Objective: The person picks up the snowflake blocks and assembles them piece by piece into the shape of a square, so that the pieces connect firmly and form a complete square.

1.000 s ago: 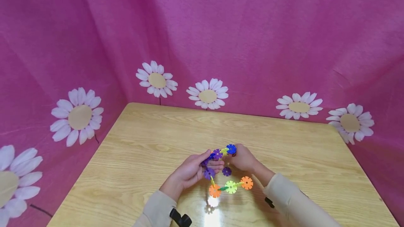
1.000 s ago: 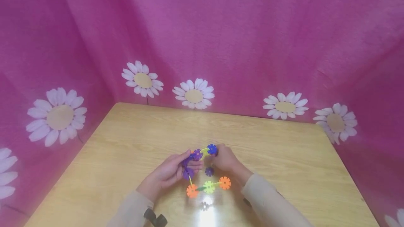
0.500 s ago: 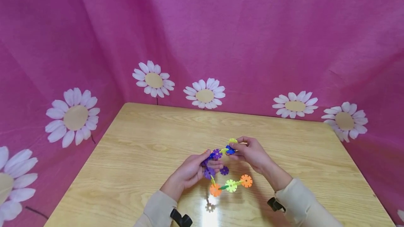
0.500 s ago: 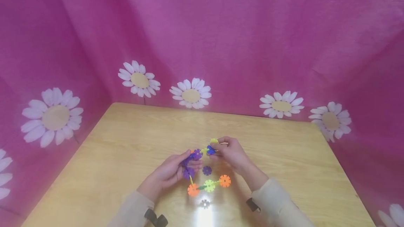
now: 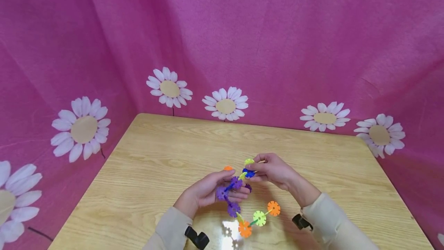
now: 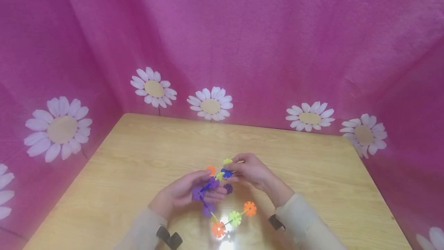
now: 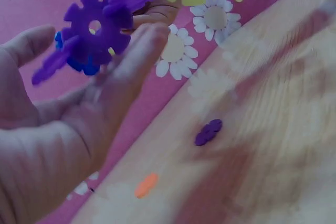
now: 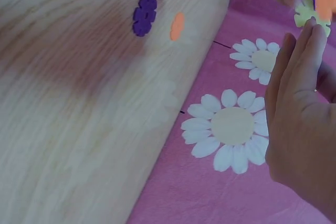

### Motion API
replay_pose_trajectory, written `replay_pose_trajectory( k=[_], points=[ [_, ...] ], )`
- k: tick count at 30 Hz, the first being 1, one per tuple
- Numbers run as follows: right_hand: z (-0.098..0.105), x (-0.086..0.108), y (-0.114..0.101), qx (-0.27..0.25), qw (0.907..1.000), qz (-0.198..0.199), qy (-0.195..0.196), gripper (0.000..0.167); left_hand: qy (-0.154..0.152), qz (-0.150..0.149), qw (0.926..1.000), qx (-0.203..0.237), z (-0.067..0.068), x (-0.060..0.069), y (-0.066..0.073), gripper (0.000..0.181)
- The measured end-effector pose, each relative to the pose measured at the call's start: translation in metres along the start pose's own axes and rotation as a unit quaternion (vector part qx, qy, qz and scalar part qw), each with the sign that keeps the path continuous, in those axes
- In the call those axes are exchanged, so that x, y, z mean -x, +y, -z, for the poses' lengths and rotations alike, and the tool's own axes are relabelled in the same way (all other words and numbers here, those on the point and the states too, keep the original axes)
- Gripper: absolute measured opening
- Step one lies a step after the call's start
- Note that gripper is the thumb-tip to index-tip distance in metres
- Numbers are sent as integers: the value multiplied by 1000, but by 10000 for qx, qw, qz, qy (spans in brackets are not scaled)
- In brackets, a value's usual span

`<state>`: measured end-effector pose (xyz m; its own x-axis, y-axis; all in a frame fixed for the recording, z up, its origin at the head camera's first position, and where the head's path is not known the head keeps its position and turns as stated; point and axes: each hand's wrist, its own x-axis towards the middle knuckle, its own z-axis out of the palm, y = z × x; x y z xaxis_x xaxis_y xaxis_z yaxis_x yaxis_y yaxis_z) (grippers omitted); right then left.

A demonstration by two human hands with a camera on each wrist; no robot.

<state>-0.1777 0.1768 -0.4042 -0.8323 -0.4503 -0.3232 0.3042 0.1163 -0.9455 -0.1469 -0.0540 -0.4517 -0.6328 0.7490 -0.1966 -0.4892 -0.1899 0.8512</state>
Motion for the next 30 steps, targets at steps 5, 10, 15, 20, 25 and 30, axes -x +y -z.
replay_pose_trajectory(
  k=[5,10,15,20,25,30],
  points=[
    [-8,-2,-6,474,9988,54,101,16,659,136,9972,-315,-8,-5,9,62],
    [-17,-3,-10,942,9950,106,318,17,738,108,9955,-577,-13,-11,8,61],
    [-22,-5,-10,1160,9919,208,478,17,666,-97,9950,-733,-13,-15,3,66],
    [-25,-4,-11,1363,9886,236,601,19,538,-196,9949,-830,-12,-15,0,65],
    [-22,0,-14,1749,9789,612,865,25,692,-184,9961,-522,-11,-14,-3,59],
    [-16,9,-10,2557,9538,1203,1020,25,1076,-310,9936,-165,-10,-13,-3,56]
  ],
)
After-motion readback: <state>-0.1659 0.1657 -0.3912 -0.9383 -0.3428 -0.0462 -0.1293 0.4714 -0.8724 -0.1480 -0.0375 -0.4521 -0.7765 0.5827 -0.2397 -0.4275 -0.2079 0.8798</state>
